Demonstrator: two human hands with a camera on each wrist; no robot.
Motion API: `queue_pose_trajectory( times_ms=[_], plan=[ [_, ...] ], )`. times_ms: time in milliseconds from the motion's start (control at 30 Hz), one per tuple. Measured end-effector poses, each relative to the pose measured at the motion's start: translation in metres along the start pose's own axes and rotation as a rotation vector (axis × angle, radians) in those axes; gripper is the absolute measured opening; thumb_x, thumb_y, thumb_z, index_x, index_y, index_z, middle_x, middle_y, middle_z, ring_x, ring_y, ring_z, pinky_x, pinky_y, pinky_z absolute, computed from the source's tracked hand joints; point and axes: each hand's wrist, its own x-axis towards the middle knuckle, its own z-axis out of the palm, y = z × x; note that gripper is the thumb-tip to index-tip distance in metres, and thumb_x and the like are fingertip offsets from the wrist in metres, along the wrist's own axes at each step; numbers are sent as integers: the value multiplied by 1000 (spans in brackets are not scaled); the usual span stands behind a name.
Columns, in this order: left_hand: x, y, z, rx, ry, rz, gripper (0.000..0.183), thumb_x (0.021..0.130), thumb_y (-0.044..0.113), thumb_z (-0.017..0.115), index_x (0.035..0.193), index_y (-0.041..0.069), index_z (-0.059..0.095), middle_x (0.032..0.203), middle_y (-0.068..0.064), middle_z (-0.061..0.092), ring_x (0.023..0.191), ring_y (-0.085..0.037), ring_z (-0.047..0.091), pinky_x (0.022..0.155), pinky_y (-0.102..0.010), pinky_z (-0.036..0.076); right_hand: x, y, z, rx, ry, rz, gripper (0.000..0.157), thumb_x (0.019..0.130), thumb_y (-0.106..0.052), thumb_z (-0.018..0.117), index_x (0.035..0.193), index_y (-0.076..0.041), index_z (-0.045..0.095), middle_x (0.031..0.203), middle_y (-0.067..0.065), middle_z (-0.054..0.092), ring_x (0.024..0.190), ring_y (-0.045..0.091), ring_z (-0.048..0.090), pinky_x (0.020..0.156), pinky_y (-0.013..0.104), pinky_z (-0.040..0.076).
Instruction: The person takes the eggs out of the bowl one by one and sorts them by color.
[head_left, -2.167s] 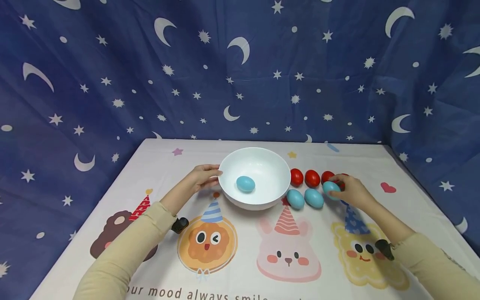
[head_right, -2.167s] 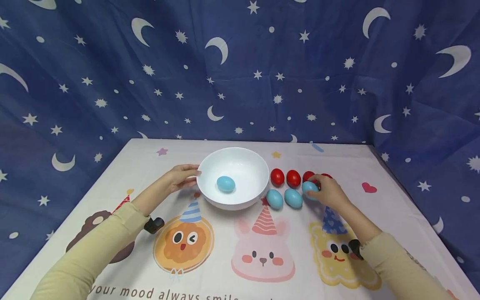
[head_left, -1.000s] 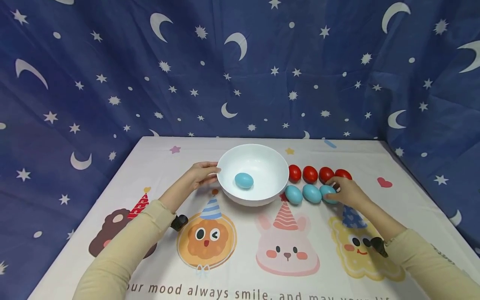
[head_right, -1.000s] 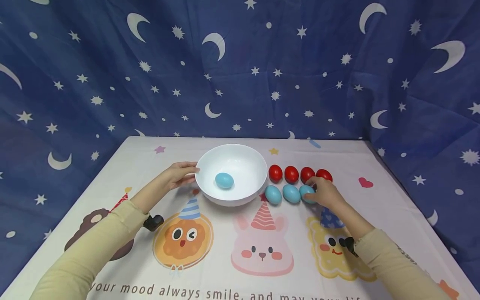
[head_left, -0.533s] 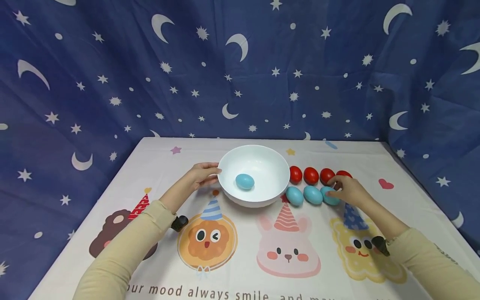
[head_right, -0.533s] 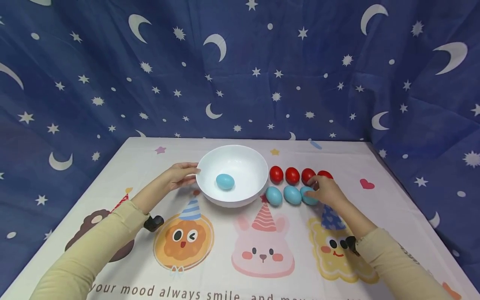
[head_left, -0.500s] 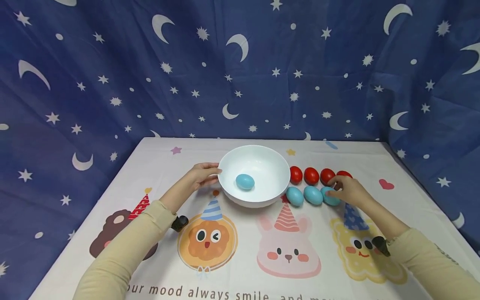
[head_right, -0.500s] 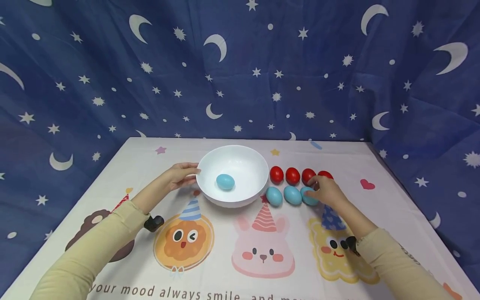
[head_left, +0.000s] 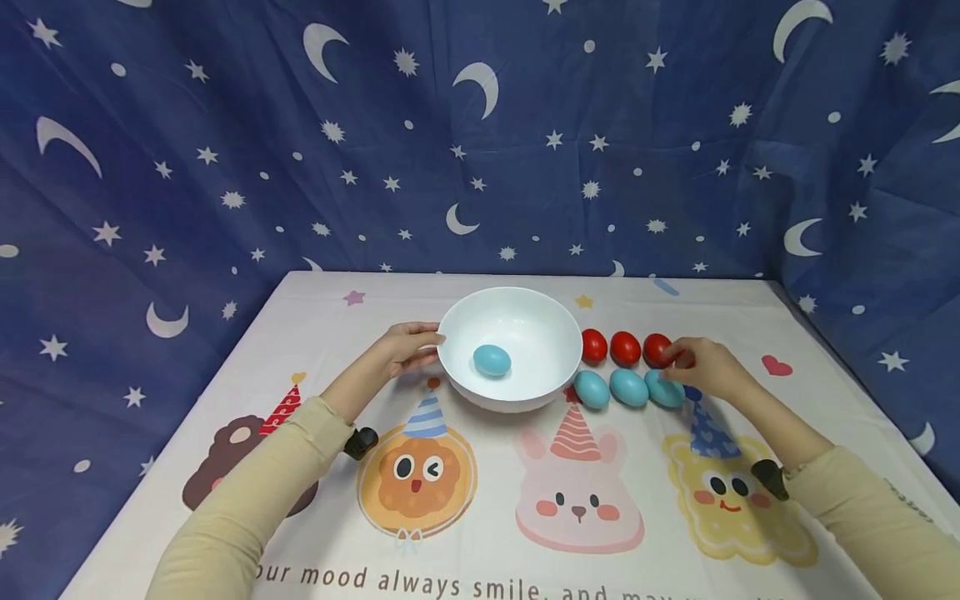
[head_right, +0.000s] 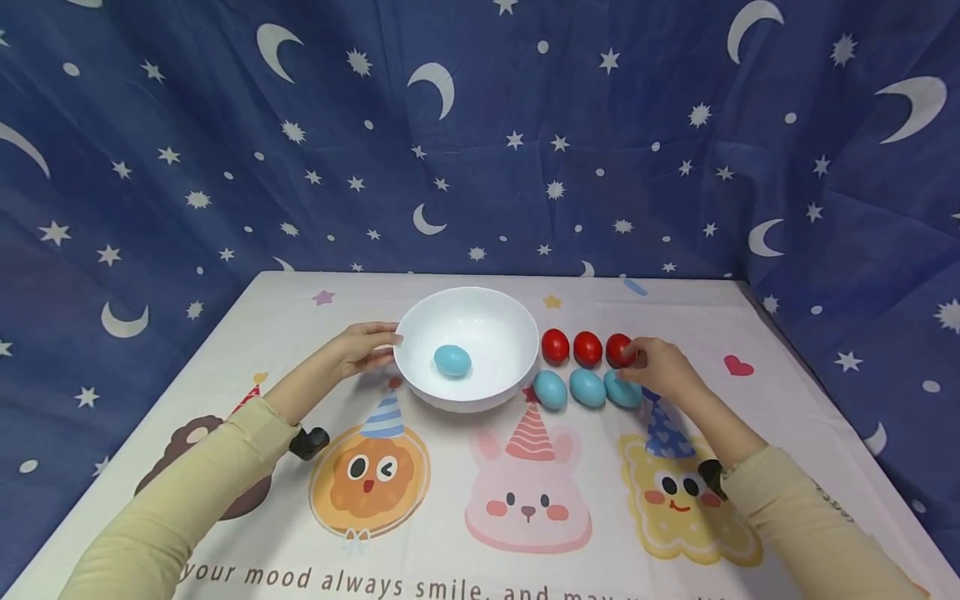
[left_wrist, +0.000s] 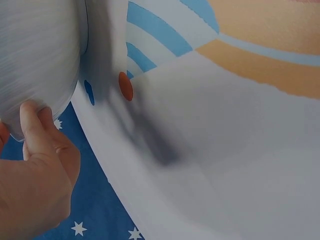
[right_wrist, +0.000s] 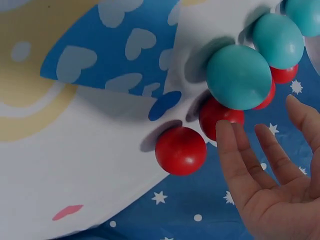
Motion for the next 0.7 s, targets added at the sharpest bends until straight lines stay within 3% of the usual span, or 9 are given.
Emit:
queue_pose_trajectory(
  times_ms=[367,533,700],
  plan=[
    [-1,1,1,-12,0,-2,50,90,6,61,138,7,46,112,-7,56,66,-4,64,79,-17,58,-2,-10,-10,25,55,-57,34,85,-17,67,106,8,60,96,26,63,81,31,58,68,39,61],
    [-3,0,1,-15,2,2,49,90,7,61,137,7,47,109,-6,58,64,-4,64,68,-14,59,-3,-20,-14,64,66,-46,35,88,-18,64,111,8,58,103,30,61,78,28,60,65,35,62],
    [-2,-1,0,-30,6,12,47,90,7,61,135,5,48,103,-4,59,65,-5,65,68,-15,60,-2,-31,-18,110,108,-83,35,89,-15,63,114,8,58,105,29,61,90,38,61,71,40,63]
  ],
)
